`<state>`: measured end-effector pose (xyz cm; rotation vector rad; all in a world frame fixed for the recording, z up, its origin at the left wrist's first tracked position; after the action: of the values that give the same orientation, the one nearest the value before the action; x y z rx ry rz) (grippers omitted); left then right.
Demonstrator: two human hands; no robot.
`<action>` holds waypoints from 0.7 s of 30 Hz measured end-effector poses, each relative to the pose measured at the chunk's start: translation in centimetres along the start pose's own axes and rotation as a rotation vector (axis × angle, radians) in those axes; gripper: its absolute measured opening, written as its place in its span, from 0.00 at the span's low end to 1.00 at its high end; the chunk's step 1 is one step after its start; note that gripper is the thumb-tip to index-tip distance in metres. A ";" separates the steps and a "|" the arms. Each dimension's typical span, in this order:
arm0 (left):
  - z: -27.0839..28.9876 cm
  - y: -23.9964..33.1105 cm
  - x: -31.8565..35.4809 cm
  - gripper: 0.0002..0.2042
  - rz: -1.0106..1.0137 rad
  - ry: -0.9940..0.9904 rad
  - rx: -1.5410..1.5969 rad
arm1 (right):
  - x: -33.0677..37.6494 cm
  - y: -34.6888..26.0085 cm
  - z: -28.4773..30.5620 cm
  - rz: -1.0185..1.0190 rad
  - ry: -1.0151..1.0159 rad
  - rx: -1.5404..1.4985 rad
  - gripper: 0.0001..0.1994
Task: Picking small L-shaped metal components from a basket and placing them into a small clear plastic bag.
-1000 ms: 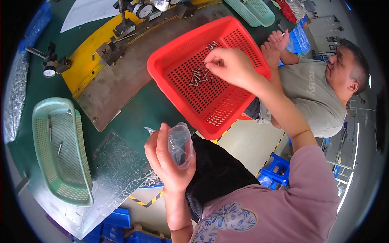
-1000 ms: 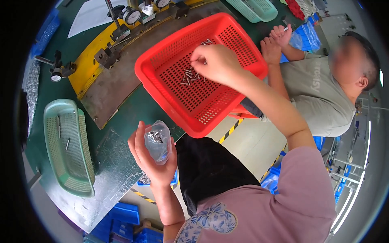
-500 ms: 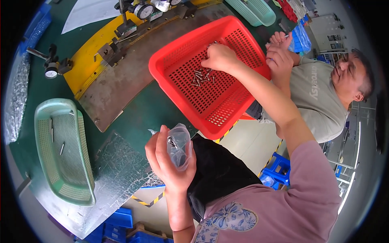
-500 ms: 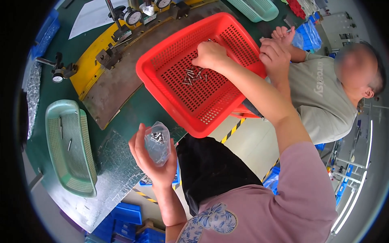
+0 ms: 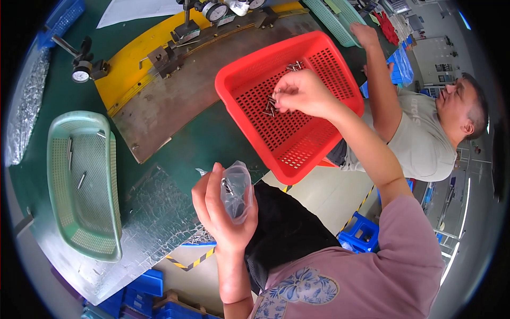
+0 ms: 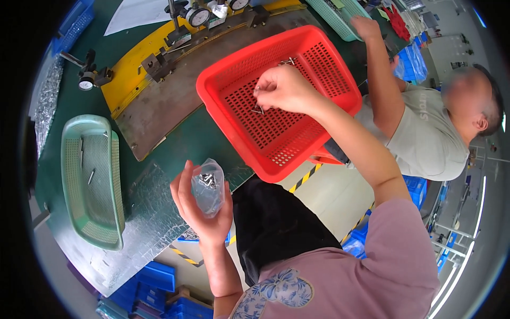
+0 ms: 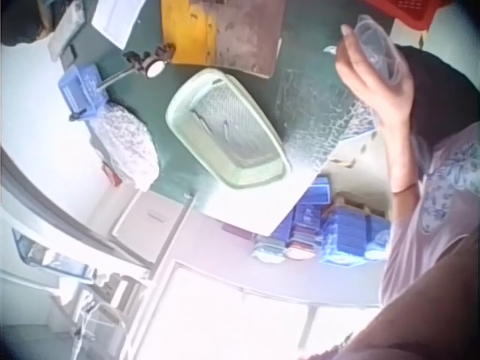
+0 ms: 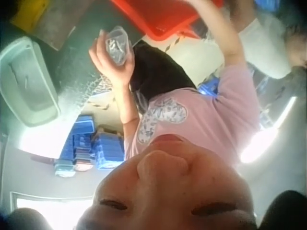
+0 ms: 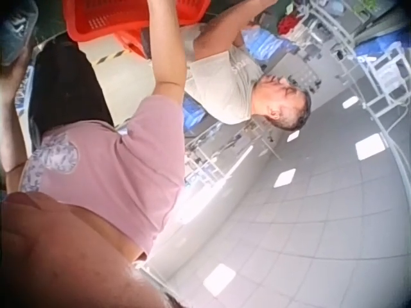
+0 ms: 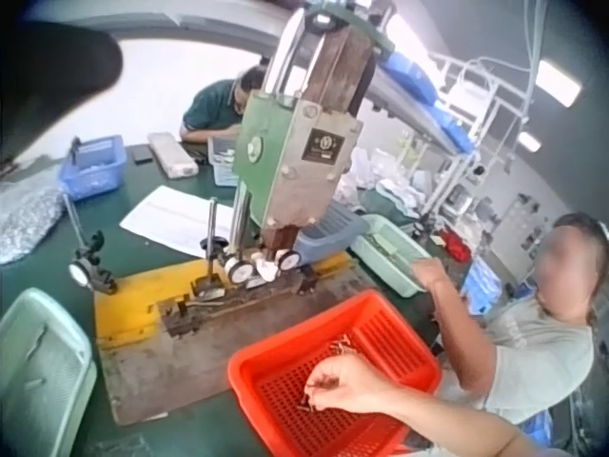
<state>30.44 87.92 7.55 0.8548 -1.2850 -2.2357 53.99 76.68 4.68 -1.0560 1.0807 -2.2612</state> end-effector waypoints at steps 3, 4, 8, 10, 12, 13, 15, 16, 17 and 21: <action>0.1 0.3 -0.1 0.32 0.013 0.011 0.013 | 3.7 -3.7 -3.2 -0.052 -0.234 -0.365 0.06; 0.1 0.4 -0.2 0.32 0.013 0.016 0.024 | 4.6 -4.6 -4.1 -0.071 -0.320 -0.433 0.06; -0.1 0.7 -0.3 0.32 0.002 0.022 0.044 | 6.1 -5.7 -6.0 -0.187 -0.436 -0.550 0.06; -0.1 0.9 -0.3 0.32 -0.007 0.022 0.041 | 6.4 -5.8 -6.7 -0.240 -0.519 -0.605 0.11; -0.2 1.0 -0.2 0.32 -0.010 0.021 0.036 | 6.5 -5.7 -6.8 -0.254 -0.504 -0.609 0.11; -0.2 1.0 -0.1 0.32 -0.012 0.020 0.032 | 6.6 -5.6 -6.9 -0.264 -0.535 -0.668 0.10; -0.3 1.0 0.0 0.32 -0.010 0.022 0.030 | 6.7 -5.5 -7.1 -0.273 -0.565 -0.726 0.10; -0.3 1.0 0.1 0.32 -0.008 0.024 0.028 | 6.8 -5.5 -7.1 -0.273 -0.573 -0.740 0.10; -0.4 1.1 0.1 0.32 -0.008 0.025 0.027 | 6.9 -5.5 -7.1 -0.273 -0.582 -0.753 0.10; -0.6 1.4 0.1 0.32 -0.004 0.017 0.027 | 7.0 -5.4 -7.0 -0.267 -0.590 -0.771 0.10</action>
<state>30.86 86.84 8.58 0.8846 -1.3093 -2.2139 43.92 78.84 9.31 -2.1009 1.6243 -1.4869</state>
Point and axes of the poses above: each hand's wrist, its own x-axis away from the middle knuckle, its own z-axis out of the back of the hand, y = z × x, the point moved 6 cm from there along -x, towards the middle knuckle
